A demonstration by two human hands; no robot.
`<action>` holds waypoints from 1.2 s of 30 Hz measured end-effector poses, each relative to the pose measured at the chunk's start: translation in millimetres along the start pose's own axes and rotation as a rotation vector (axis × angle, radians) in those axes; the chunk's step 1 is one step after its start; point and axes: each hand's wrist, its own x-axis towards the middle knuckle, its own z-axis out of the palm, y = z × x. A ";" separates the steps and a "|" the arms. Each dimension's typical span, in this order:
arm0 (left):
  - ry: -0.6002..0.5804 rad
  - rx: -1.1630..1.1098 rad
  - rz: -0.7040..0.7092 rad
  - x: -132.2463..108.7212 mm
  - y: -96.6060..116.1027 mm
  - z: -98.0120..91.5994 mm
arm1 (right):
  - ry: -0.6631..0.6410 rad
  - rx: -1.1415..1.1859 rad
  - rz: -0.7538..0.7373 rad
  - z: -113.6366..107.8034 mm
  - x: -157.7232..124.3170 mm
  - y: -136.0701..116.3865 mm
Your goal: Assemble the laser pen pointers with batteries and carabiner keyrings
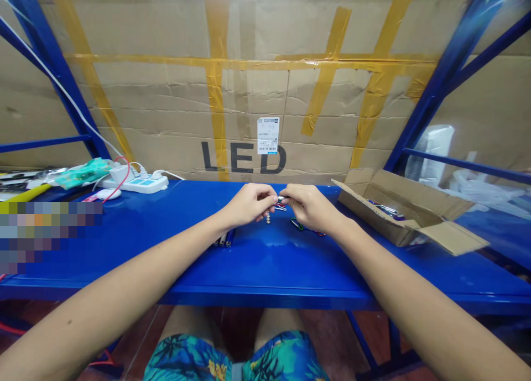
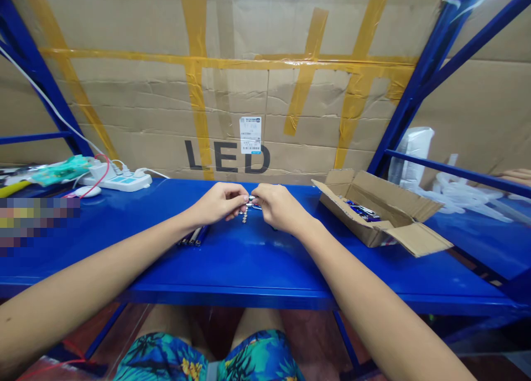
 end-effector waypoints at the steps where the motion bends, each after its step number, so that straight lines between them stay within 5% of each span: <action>1: -0.006 0.013 0.007 -0.4 0.2 -0.1 | -0.005 0.009 0.004 -0.7 0.1 -0.8; 27: -0.118 0.469 0.184 -2.9 -3.4 -0.6 | -0.317 0.331 0.281 -7.8 4.2 1.6; 36: -0.166 0.216 -0.038 -1.3 5.0 -1.5 | -0.295 0.305 0.287 -8.1 3.6 2.3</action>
